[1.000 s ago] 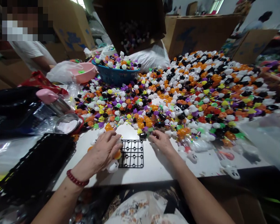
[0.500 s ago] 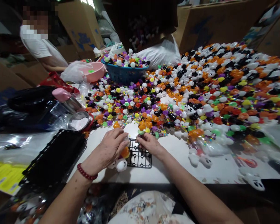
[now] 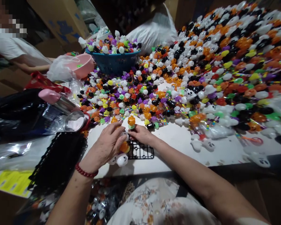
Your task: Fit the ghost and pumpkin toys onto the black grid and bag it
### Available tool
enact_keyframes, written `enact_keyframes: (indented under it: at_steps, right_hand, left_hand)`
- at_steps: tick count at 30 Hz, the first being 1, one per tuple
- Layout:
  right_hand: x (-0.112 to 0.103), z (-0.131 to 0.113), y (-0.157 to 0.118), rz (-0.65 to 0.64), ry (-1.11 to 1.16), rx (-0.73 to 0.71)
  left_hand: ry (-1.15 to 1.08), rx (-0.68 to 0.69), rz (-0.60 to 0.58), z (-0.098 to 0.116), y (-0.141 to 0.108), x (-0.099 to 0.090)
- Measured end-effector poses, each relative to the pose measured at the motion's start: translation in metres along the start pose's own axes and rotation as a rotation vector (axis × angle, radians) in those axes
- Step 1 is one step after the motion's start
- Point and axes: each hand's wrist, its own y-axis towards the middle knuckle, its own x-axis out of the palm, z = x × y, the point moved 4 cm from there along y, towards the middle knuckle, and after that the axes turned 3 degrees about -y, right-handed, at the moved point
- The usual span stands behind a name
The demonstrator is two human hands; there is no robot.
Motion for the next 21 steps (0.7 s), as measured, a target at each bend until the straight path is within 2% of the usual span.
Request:
enact_keyframes:
  at_steps: [6, 12, 16, 21]
  right_hand:
    - [-0.005, -0.013, -0.009, -0.018, -0.321, -0.168]
    - [-0.008, -0.009, -0.003, 0.062, -0.335, -0.097]
    - [-0.002, -0.009, 0.003, 0.067, -0.322, -0.108]
    - [0.001, -0.02, -0.003, 0.05, -0.551, -0.153]
  left_hand:
    - [0.027, 0.016, -0.068, 0.003, 0.005, 0.002]
    - [0.018, 0.014, -0.097, 0.005, 0.01, -0.001]
    - [0.005, 0.007, -0.094, 0.003, 0.008, 0.0]
    - [-0.007, -0.02, -0.089, 0.001, 0.005, 0.001]
